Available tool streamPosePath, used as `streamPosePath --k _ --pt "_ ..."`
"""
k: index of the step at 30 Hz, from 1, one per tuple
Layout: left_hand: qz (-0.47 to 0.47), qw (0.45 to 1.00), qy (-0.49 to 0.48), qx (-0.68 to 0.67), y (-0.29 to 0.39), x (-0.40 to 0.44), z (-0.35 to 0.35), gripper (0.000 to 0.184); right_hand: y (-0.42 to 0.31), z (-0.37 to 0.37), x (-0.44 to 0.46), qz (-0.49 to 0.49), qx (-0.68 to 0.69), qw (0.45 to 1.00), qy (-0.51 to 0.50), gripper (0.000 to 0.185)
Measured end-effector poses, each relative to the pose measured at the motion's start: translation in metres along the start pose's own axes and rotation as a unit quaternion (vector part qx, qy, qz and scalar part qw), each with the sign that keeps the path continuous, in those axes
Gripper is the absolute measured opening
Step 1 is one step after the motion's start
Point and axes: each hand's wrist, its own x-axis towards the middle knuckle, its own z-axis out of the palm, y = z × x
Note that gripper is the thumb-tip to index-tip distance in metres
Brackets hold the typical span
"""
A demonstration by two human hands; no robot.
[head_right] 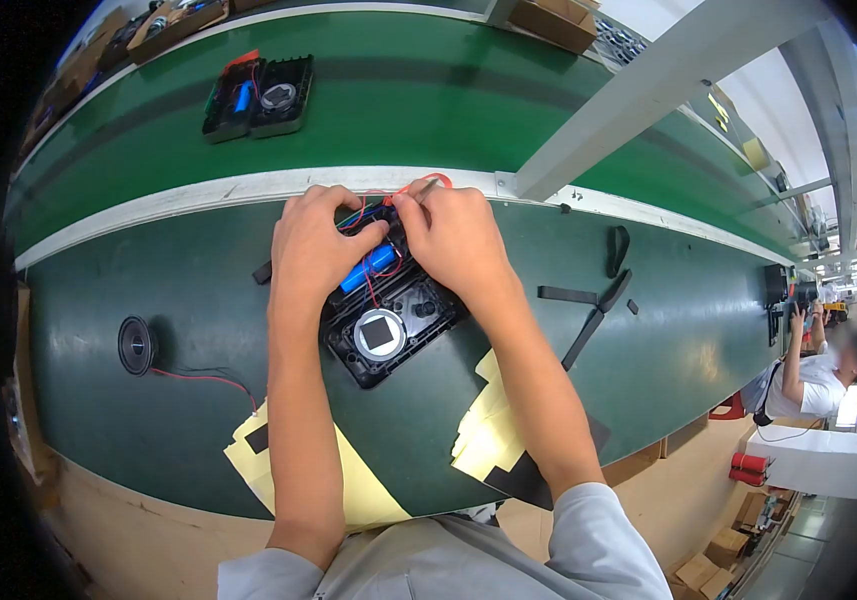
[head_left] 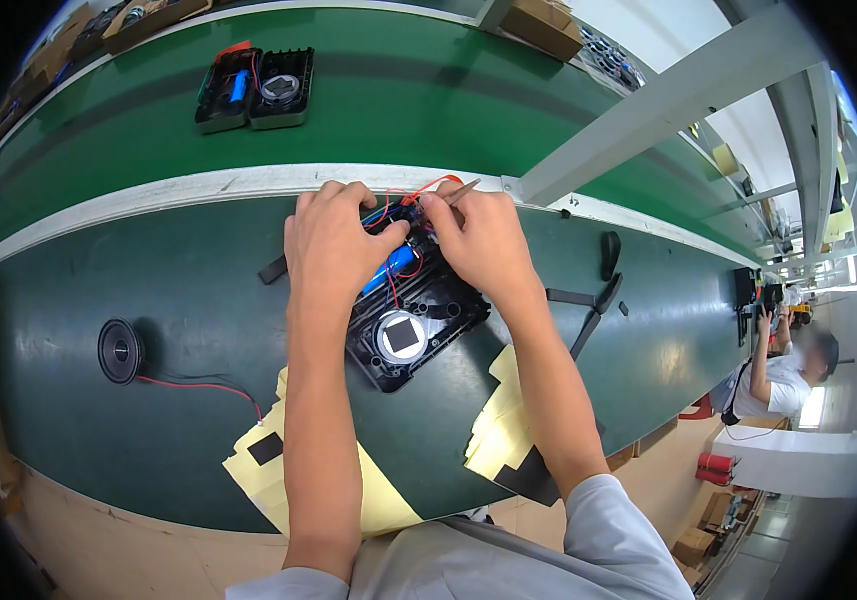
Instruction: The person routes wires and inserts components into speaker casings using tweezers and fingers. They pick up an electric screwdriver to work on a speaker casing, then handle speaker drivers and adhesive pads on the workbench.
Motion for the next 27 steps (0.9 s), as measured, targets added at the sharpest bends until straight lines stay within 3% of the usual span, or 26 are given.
streamPosePath --k 5,11,19,25,27 --pt "-0.020 1.000 0.003 0.019 -0.001 -0.003 0.002 0.042 -0.011 0.004 0.000 0.005 -0.069 0.998 0.009 0.025" --pt "-0.021 0.998 0.047 0.037 -0.004 -0.006 0.002 0.044 0.001 -0.002 0.005 0.045 -0.003 0.999 -0.019 0.024" --pt "-0.001 0.996 0.058 0.063 -0.004 -0.007 0.004 0.043 -0.011 0.001 0.007 0.000 -0.078 0.997 -0.020 0.025" --pt "0.007 0.997 0.037 0.070 0.003 -0.004 0.005 0.039 -0.005 0.011 0.002 -0.003 -0.085 0.996 -0.017 0.025" --pt "0.030 0.999 0.030 0.017 0.005 -0.005 0.001 0.031 0.003 0.011 0.000 -0.009 -0.065 0.998 -0.004 0.025"
